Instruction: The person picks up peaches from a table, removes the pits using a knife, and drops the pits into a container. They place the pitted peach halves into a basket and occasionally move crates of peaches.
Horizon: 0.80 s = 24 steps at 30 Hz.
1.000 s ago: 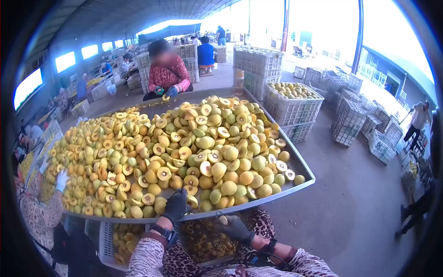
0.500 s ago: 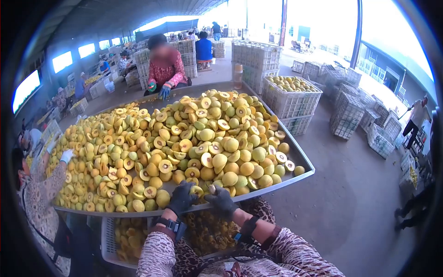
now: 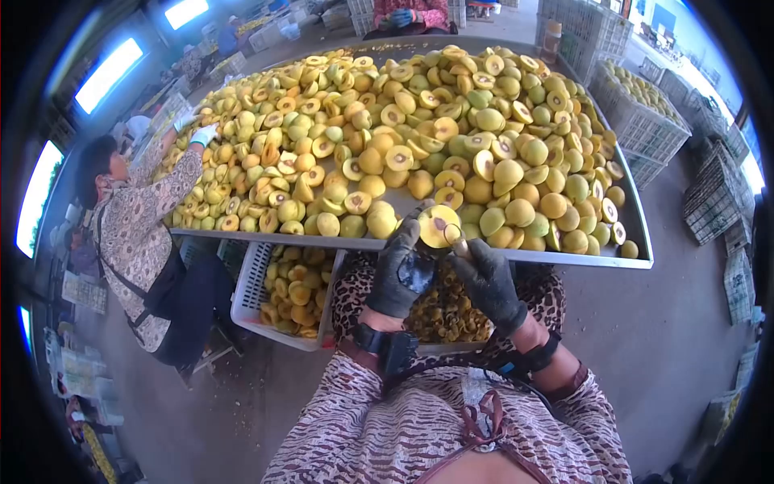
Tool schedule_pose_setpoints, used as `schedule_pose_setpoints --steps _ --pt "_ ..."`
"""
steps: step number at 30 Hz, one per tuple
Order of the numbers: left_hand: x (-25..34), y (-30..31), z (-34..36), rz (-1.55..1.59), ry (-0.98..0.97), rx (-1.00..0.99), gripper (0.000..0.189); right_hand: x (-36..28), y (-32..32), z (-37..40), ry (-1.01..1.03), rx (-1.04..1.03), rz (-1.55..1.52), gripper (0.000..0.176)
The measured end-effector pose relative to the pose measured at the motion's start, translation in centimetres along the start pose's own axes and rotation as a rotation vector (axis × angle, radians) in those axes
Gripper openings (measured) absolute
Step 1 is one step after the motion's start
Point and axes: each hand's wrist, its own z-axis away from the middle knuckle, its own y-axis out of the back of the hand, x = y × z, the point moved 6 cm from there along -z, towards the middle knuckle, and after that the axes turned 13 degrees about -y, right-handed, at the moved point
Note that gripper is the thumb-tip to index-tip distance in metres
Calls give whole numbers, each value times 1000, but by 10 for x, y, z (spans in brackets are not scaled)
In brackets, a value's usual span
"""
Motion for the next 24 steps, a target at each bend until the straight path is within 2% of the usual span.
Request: schedule_pose_setpoints --steps 1,3,7,10,11,13,17,19,21,23,24 --pt "4 -13 8 -149 -80 -63 43 7 -2 0 -20 -7 16 17" --pt "12 -33 15 -258 -116 -107 45 15 -5 6 -23 -32 -29 17" --pt "8 -15 15 -299 -143 -114 56 8 -9 17 -45 -124 -36 17" --pt "11 -8 10 -525 -224 -63 61 5 -11 21 -26 -99 -40 17" --pt "9 -9 10 -525 -218 -65 61 -3 -9 21 16 -58 -26 17" --pt "6 -8 12 -394 -194 62 56 -8 -10 14 -1 -48 -19 18" --pt "6 -7 11 -465 -224 -5 57 -9 -19 10 -2 -108 -94 22" --pt "-2 5 9 -202 -182 244 52 5 -29 12 -67 -148 -175 22" --pt "-3 3 6 -185 -184 245 49 12 -33 13 -132 -181 -247 23" --pt "-4 0 3 -234 -185 248 49 6 -29 11 -9 -95 -103 21" --pt "-7 1 1 -205 -191 255 49 7 -29 11 -11 -96 -102 21"
